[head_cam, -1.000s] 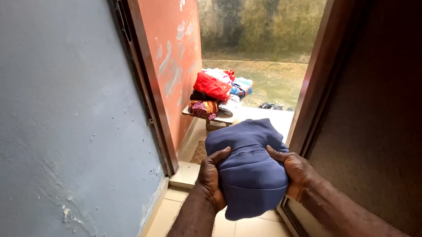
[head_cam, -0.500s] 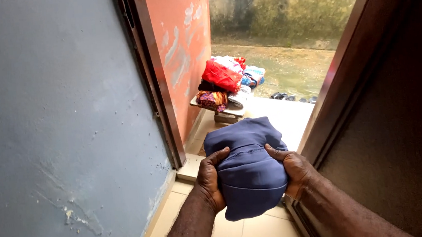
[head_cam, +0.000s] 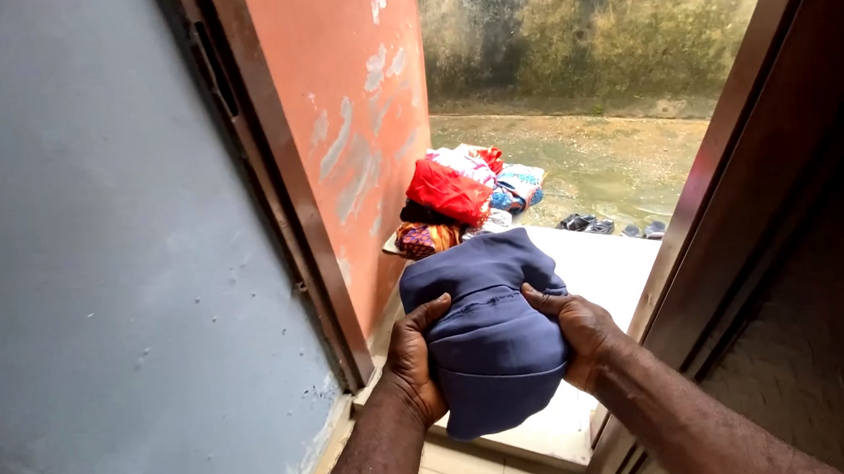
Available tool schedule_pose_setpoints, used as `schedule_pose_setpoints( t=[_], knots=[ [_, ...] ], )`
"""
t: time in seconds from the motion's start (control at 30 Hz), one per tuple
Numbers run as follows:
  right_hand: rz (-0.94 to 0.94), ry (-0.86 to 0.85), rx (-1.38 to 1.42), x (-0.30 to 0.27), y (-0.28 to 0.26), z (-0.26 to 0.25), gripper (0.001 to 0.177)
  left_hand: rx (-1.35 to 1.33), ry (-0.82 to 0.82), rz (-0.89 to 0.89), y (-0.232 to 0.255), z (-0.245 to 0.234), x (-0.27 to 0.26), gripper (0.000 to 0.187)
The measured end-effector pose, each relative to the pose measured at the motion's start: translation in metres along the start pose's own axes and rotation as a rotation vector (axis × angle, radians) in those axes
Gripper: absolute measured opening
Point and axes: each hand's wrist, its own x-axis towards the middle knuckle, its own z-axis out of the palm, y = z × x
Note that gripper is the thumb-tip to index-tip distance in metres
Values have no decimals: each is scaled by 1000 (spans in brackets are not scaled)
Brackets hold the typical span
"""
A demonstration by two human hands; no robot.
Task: The person is packing and organizing clothes inside a suitcase.
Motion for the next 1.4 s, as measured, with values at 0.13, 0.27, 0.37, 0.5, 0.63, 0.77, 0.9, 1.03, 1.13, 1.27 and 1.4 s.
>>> schedule_pose_setpoints(
  t=[0.13,0.27,0.37,0.5,0.63,0.77,0.9,1.03,1.13,1.27,1.4],
  knots=[
    [-22,-13,19,27,-13,-17,43,11,8,-8,0,2,33,55],
    [-28,70,11,32,-28,-21,45,10,-5,-73,3,12,53,56],
    [-17,115,10,44,-33,-25,48,28,0,-89,7,11,68,57],
    [2,104,62,63,-38,-26,48,20,-29,-110,15,11,86,57],
    [8,107,103,94,-45,-34,49,6,-18,-166,27,7,120,59],
    [-16,115,129,130,-65,-29,48,-4,-76,-218,49,3,171,59],
    [-57,152,154,179,-89,-13,47,-6,-118,-252,90,5,219,59],
    [-87,104,174,222,-109,19,44,14,-151,-247,138,0,260,60],
    [-102,119,177,253,-120,37,44,56,-120,-269,170,-4,285,57],
    [-119,139,196,274,-130,48,42,20,-116,-277,189,-9,315,55],
    [-119,146,220,290,-139,48,41,32,-107,-313,198,-7,336,55]
  ],
)
